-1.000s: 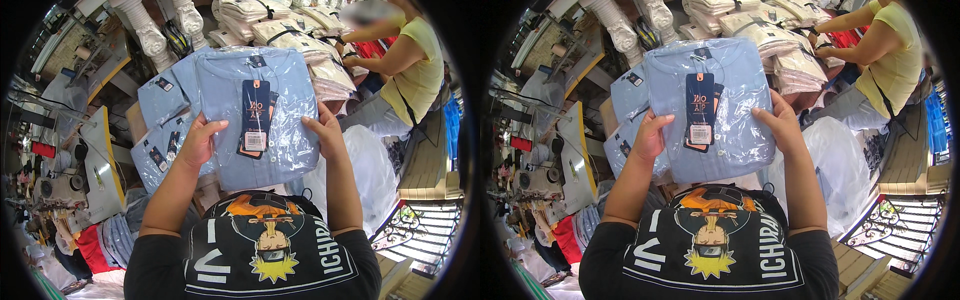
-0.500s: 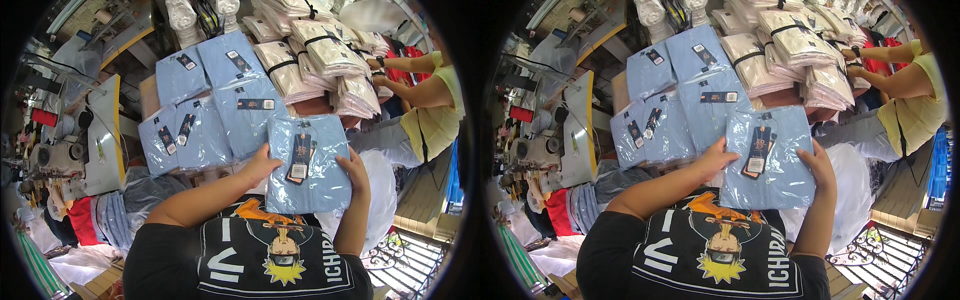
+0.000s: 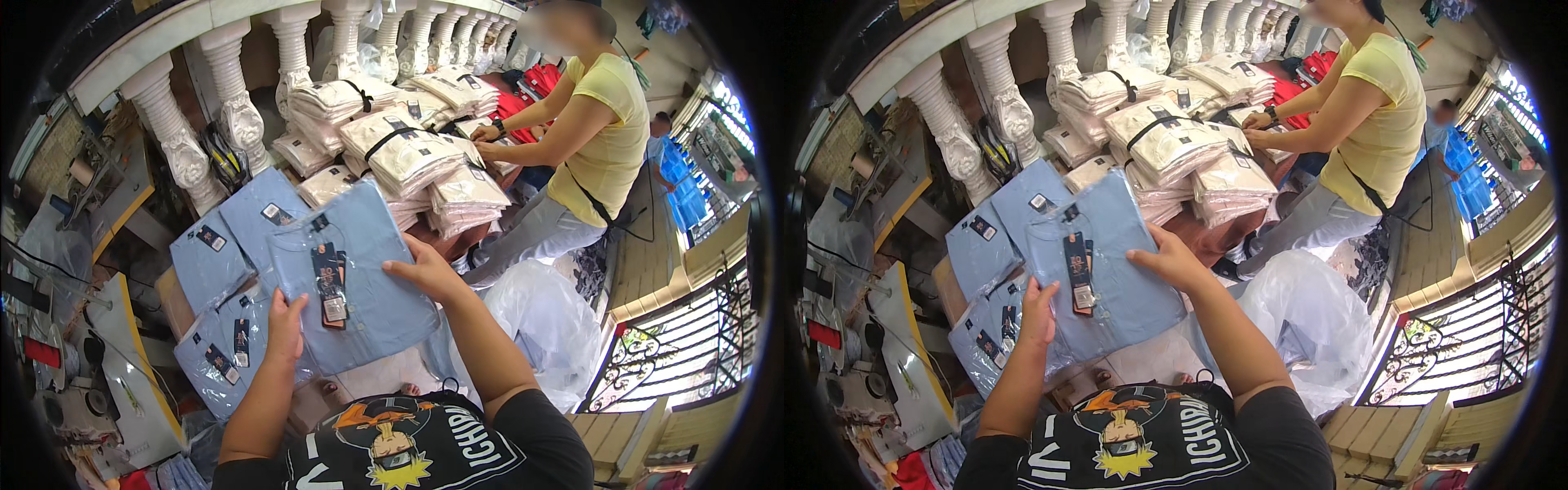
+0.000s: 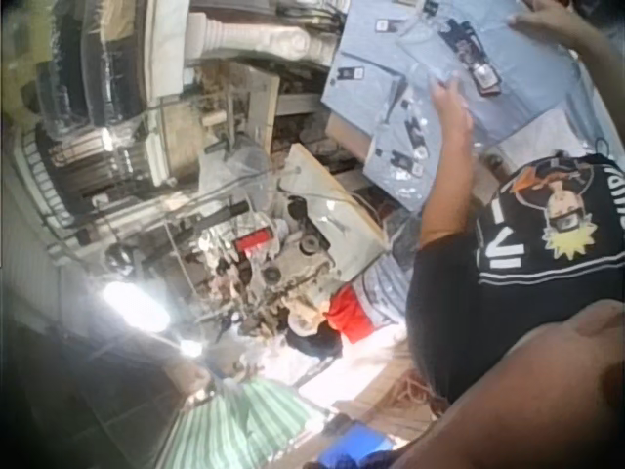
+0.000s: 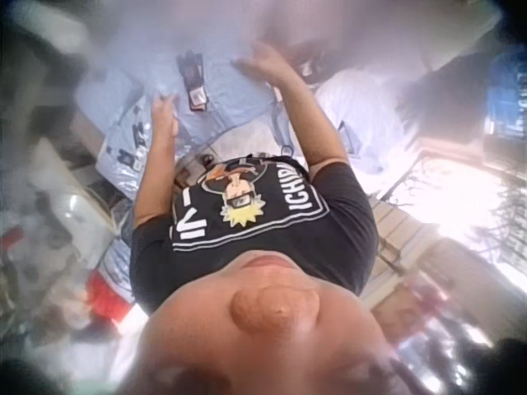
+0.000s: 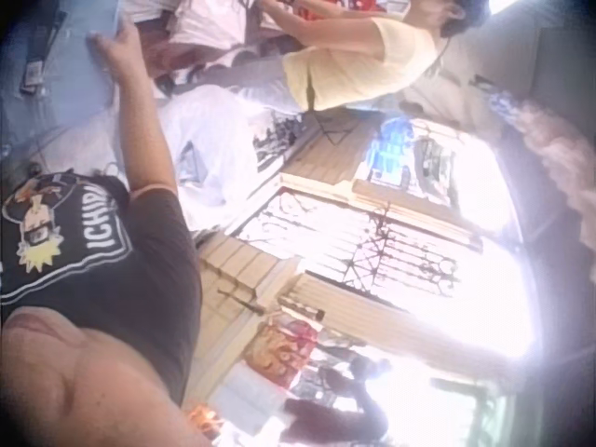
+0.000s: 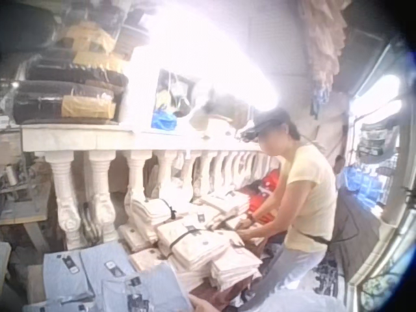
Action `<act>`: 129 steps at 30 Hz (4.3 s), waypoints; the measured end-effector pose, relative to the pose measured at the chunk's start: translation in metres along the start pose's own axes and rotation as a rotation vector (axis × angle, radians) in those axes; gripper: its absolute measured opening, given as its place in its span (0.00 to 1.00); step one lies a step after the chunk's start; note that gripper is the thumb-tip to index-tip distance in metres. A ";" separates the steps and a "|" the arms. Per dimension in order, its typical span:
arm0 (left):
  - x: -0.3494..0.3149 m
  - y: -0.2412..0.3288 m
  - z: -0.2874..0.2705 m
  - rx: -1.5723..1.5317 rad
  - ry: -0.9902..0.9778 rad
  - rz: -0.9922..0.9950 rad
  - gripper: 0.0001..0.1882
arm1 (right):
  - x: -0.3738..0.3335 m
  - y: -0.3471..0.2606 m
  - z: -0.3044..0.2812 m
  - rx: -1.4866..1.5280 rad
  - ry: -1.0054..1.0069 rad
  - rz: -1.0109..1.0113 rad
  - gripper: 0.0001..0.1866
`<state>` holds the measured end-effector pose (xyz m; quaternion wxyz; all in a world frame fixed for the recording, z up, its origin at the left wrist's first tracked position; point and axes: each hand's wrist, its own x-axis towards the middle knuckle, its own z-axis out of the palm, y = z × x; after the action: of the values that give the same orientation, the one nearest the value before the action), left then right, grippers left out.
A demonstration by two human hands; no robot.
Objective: The person organizes and packs folded shirts into plastic bags, securing them with black straps and placing them into a larger plastic bag.
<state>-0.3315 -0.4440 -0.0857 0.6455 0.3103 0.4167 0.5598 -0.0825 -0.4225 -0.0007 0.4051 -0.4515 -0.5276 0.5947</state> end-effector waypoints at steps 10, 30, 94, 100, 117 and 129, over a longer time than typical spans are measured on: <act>-0.004 -0.005 -0.015 -0.039 0.139 0.052 0.21 | 0.023 0.013 0.012 -0.186 -0.017 0.021 0.27; -0.013 -0.009 -0.035 -0.036 0.185 0.107 0.23 | 0.040 0.025 0.040 -0.528 0.158 -0.105 0.30; 0.040 -0.078 -0.065 0.633 0.433 -0.129 0.47 | 0.057 0.084 -0.044 -0.877 -0.124 -0.070 0.29; 0.034 -0.065 -0.076 0.852 0.376 -0.167 0.52 | 0.013 -0.102 -0.060 -0.521 0.107 -0.684 0.36; 0.037 -0.057 -0.049 0.956 0.302 -0.227 0.51 | -0.057 -0.215 -0.102 -0.854 0.468 -1.290 0.29; 0.037 -0.054 -0.039 1.012 0.316 -0.281 0.51 | -0.068 -0.222 -0.115 -0.929 0.517 -1.239 0.23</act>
<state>-0.3398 -0.4199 -0.1576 0.4139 0.4357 0.7630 0.2379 0.0471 -0.4317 0.2235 0.5407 -0.3227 -0.7642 -0.1394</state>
